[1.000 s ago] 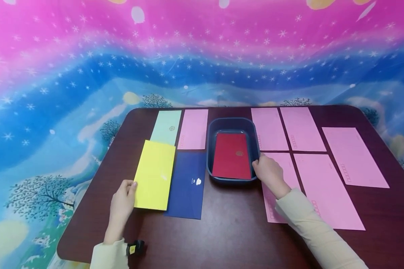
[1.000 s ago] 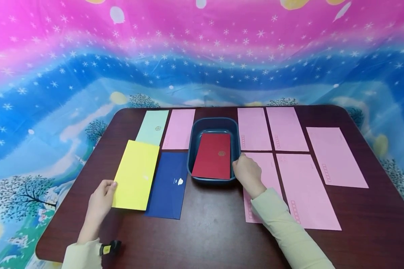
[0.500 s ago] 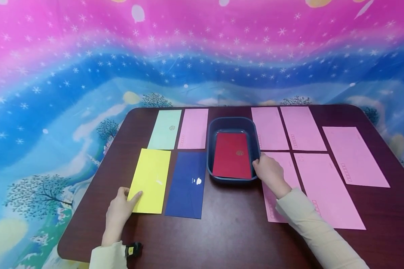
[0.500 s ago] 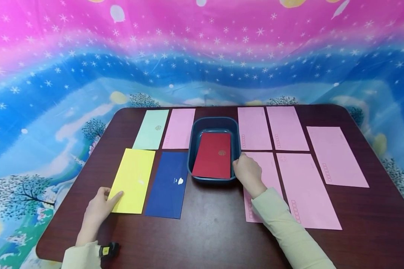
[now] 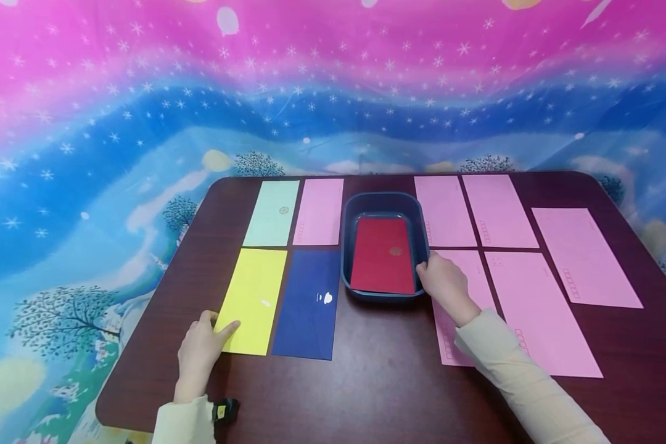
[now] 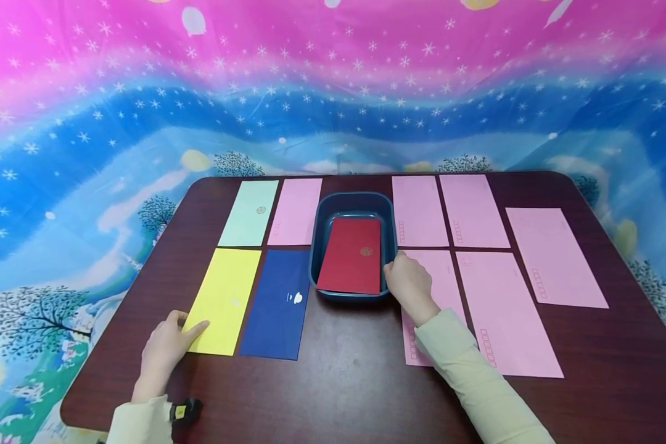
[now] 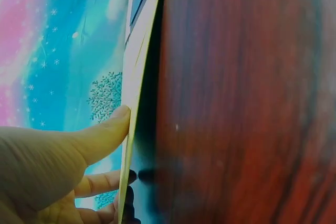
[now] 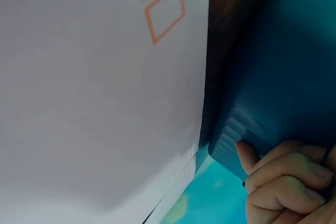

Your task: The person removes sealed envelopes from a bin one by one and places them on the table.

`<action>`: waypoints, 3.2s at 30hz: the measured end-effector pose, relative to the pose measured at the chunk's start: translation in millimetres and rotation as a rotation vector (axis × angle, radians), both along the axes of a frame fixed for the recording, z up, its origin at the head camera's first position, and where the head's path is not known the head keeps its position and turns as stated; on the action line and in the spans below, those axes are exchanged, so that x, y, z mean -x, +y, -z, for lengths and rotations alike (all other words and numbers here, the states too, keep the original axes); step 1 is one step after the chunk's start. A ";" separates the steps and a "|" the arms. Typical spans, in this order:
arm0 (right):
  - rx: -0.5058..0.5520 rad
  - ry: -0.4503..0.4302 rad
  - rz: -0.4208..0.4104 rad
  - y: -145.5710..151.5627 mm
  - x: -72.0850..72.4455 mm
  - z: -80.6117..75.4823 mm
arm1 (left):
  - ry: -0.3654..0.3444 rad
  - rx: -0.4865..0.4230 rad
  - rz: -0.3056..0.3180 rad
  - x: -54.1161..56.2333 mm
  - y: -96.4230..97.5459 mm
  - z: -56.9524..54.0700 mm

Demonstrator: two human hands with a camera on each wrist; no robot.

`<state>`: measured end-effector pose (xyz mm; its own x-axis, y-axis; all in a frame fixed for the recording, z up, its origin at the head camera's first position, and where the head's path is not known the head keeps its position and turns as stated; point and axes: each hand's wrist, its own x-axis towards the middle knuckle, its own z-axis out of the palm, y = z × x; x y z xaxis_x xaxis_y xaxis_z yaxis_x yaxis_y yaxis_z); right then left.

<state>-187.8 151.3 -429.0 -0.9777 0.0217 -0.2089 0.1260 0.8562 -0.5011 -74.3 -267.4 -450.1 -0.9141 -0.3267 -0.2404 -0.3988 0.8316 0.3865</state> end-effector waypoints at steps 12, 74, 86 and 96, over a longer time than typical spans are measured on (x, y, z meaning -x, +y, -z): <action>0.003 -0.008 0.003 0.1 1.6 -0.9 | -0.001 -0.017 -0.018 0.2 3.0 2.6; -0.034 0.042 -0.003 0.1 0.7 1.0 | 0.350 -0.523 0.251 86.4 216.7 -37.8; -0.038 0.020 -0.004 -1.2 1.0 -1.0 | 0.522 -0.719 0.167 69.4 155.7 -44.6; -0.035 0.028 -0.008 -0.5 1.6 -0.7 | 0.518 -0.683 -0.042 62.3 70.6 -49.8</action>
<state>-189.3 150.9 -428.2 -0.9833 0.0203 -0.1810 0.1054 0.8741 -0.4742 -136.6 -196.8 -400.4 -0.9532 -0.2985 0.0473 -0.0593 0.3382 0.9392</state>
